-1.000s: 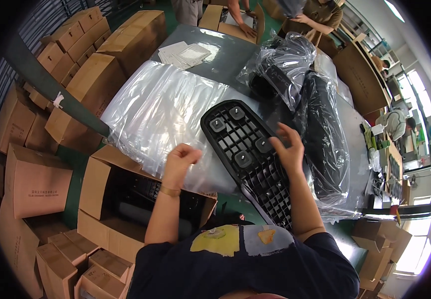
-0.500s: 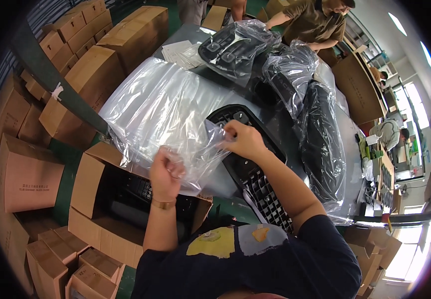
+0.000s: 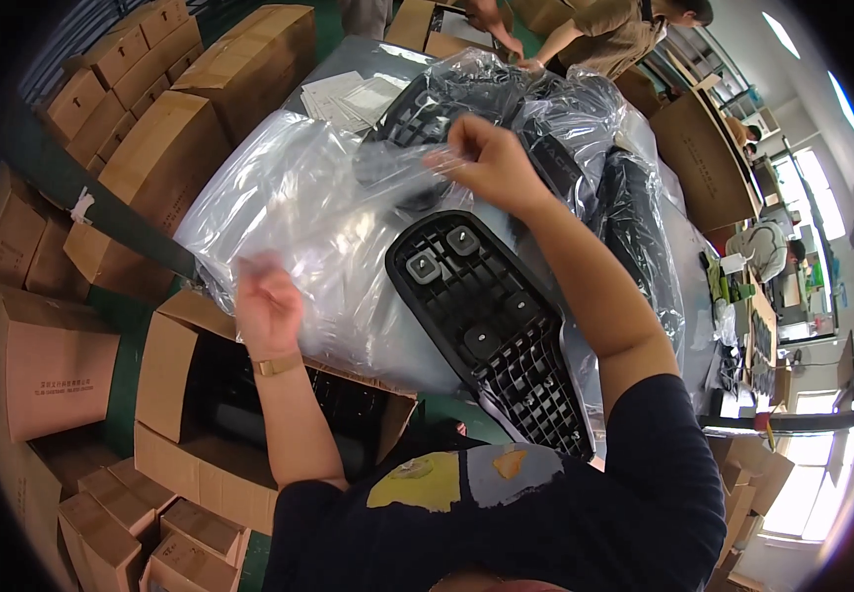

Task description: Pack bicycle seats into individual plastic bags and place them into a cardboard box.

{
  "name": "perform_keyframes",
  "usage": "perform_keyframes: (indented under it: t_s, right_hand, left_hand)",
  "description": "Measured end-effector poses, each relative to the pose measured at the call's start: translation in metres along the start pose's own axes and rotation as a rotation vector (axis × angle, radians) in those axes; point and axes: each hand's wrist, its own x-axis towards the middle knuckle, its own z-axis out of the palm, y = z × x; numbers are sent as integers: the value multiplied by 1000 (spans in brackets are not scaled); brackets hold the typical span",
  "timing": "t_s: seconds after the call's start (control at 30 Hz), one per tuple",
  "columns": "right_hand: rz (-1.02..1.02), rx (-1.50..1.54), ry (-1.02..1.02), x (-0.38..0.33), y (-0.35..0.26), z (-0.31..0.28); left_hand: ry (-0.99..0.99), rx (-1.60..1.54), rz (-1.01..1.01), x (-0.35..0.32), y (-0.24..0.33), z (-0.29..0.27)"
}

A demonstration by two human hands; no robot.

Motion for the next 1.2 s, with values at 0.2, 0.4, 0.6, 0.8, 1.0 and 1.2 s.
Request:
perform_keyframes:
  t_s: [0.2,0.4,0.6,0.8,1.0,1.2]
  right_hand:
    - [-389,-570,22,13,70,0]
    - [291,-585,-538,-47,138,32]
    - [421,-289,-423,-73,151,44]
    - [353,-333,-284,-76,122,32]
    - [514,-446,38,-63,140,-39]
    - [764,-426,146,-108,121,-41]
  left_hand:
    - [-329,1939,1096,27,-70,38]
    - [-25,2249,460,33,-114,-53]
    - [106,2320,297,21,-125,-48]
    - [171,2332,319,12,-138,-22]
    - [78,2353,251,31,-174,55]
    - [28,2369,440,3,-212,23]
